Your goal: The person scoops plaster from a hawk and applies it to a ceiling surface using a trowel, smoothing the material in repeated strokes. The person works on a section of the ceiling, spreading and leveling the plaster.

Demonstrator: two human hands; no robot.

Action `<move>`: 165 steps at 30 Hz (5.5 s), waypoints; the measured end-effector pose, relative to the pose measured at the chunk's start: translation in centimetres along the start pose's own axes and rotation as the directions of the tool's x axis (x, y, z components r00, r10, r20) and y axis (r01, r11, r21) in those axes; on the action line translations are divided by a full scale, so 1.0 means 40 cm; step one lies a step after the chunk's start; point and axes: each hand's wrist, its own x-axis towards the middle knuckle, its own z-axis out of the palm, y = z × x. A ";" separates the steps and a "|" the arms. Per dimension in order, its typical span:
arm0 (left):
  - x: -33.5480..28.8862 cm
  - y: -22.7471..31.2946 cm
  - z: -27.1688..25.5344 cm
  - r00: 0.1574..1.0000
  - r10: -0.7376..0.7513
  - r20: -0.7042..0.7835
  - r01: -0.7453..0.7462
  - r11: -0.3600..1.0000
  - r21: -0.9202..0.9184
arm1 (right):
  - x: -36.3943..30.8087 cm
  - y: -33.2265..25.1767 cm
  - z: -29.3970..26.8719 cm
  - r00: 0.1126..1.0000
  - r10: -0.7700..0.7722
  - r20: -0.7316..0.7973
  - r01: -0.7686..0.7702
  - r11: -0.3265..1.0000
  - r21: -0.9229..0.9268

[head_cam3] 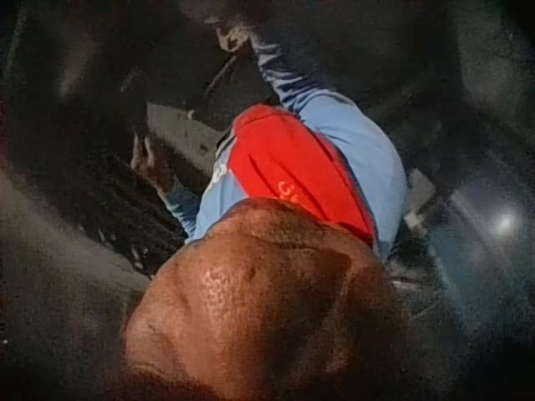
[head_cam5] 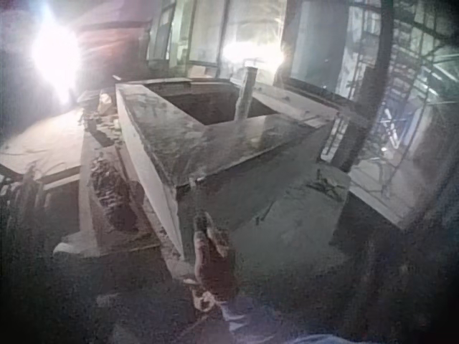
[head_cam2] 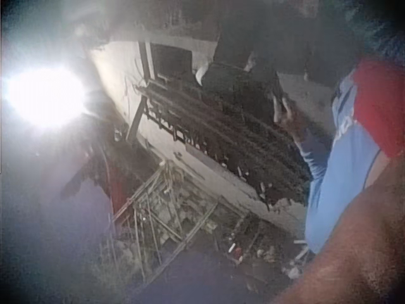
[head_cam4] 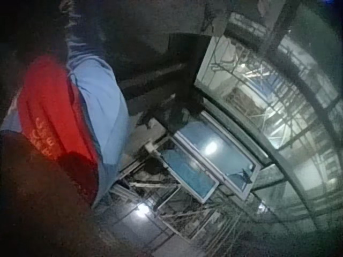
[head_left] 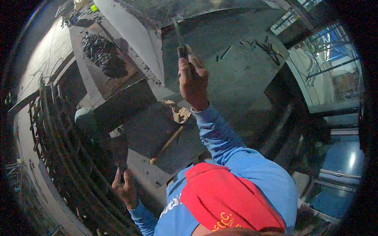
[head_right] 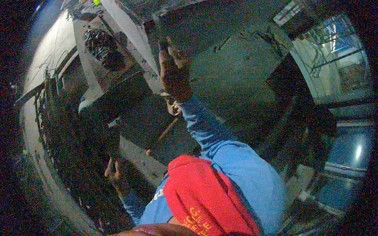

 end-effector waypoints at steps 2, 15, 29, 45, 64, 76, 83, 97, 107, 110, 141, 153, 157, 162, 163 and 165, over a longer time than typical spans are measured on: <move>-0.004 -0.009 0.004 0.990 -0.140 0.022 0.140 0.990 0.009 | -0.014 -0.015 0.002 0.997 0.072 0.023 -0.073 0.995 0.062; -0.015 0.000 0.005 0.977 -0.199 0.074 0.201 0.979 -0.027 | 0.005 -0.048 0.017 0.956 0.292 -0.011 -0.275 0.913 0.300; -0.024 0.014 0.038 0.957 -0.272 0.098 0.276 0.961 -0.027 | 0.010 -0.041 0.018 0.977 0.212 0.030 -0.212 0.945 0.247; -0.022 0.008 0.042 0.960 -0.266 0.089 0.269 0.963 -0.023 | -0.008 -0.007 -0.023 0.995 -0.098 -0.013 0.099 0.989 0.110; -0.014 0.029 0.041 0.979 -0.182 0.093 0.184 0.983 -0.016 | -0.076 0.042 0.095 0.993 -0.097 -0.065 0.104 0.989 0.108; -0.028 0.014 0.035 0.961 -0.260 0.096 0.267 0.962 -0.059 | -0.069 0.050 0.088 0.987 -0.162 -0.025 0.163 0.985 0.056; -0.036 0.010 0.038 0.974 -0.209 0.084 0.215 0.974 -0.076 | -0.089 0.010 0.040 0.997 -0.036 0.075 0.018 0.974 0.225; -0.049 0.011 0.064 0.986 -0.149 0.081 0.158 0.981 -0.113 | 0.451 -0.195 -0.312 0.755 -0.158 0.636 0.317 0.938 -0.144; -0.075 -0.065 0.107 0.988 -0.139 0.063 0.150 0.958 -0.243 | 0.673 -0.299 -0.225 0.252 0.041 0.967 0.710 0.671 -0.213; -0.075 -0.079 0.118 0.960 -0.235 0.152 0.268 0.928 -0.258 | 0.711 -0.334 -0.170 0.174 0.095 0.980 0.855 0.480 -0.198; -0.089 -0.131 0.044 0.956 -0.247 0.160 0.285 0.911 -0.298 | 0.682 -0.309 0.024 -0.063 -0.148 0.987 0.824 0.551 0.135; -0.082 -0.141 0.062 0.965 -0.223 0.135 0.258 0.886 -0.385 | 0.632 -0.373 0.055 -0.142 -0.210 0.967 0.938 0.284 0.200; -0.092 -0.127 0.050 0.973 -0.198 0.118 0.225 0.928 -0.298 | 0.680 -0.400 0.022 -0.083 0.043 0.996 0.849 0.526 0.048; -0.113 -0.127 0.062 0.957 -0.267 0.115 0.291 0.873 -0.391 | 0.684 -0.362 -0.116 0.199 -0.196 0.960 0.755 0.655 -0.023; -0.113 -0.129 0.066 0.967 -0.232 0.101 0.253 0.868 -0.427 | 0.668 -0.348 -0.154 0.216 -0.215 0.952 0.762 0.647 -0.026; -0.120 -0.123 0.077 0.981 -0.191 0.013 0.189 0.953 -0.239 | 0.612 -0.316 -0.244 0.456 -0.160 0.876 0.721 0.643 -0.258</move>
